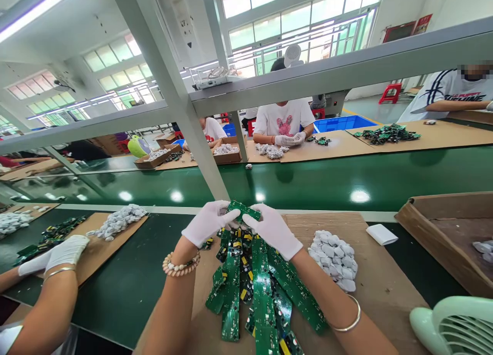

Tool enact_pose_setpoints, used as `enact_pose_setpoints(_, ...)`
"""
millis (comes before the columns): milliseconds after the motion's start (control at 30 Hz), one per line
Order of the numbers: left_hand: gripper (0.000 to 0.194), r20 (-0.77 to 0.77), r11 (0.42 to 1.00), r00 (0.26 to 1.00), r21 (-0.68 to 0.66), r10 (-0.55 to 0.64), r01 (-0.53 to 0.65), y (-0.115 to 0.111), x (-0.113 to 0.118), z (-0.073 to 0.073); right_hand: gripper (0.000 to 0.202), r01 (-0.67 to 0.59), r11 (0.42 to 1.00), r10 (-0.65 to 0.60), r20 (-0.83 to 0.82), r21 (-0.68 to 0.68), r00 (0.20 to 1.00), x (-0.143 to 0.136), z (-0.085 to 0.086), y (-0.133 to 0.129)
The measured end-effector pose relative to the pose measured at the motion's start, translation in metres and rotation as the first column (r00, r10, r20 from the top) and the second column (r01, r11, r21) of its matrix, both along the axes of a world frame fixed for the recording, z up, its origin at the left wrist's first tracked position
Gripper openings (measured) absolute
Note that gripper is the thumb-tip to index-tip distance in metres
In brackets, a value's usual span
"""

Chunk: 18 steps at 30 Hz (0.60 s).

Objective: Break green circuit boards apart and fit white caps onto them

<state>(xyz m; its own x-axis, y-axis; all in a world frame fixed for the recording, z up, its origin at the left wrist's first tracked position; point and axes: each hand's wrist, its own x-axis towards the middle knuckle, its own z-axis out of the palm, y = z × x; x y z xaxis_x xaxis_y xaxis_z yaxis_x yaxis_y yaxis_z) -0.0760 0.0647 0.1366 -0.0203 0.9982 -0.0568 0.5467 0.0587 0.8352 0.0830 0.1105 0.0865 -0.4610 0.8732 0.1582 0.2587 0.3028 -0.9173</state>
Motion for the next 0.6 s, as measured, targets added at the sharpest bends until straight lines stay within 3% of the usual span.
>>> enact_pose_setpoints(200,0.028,-0.158,0.996,0.983,0.019,0.093,-0.091,0.000,0.007,-0.002,0.027,0.039,0.992,-0.053,0.106,0.124,0.993,0.001,0.008,-0.005)
enact_pose_setpoints(367,0.030,-0.425,0.992,0.897,0.037,0.123,-0.119,-0.006,0.018,0.003,0.026,0.159,0.953,-0.231,0.278,0.259,0.932,-0.009,-0.005,-0.009)
enact_pose_setpoints(467,0.026,-0.537,0.991,0.839,-0.035,0.088,-0.126,-0.005,0.005,0.001,0.024,0.103,0.974,-0.166,0.328,0.200,0.930,-0.014,-0.014,-0.010)
enact_pose_setpoints(600,0.022,-0.597,0.976,0.792,-0.070,0.127,-0.209,0.000,-0.026,-0.007,0.042,0.027,0.996,-0.046,0.240,0.082,0.970,-0.019,-0.018,-0.012)
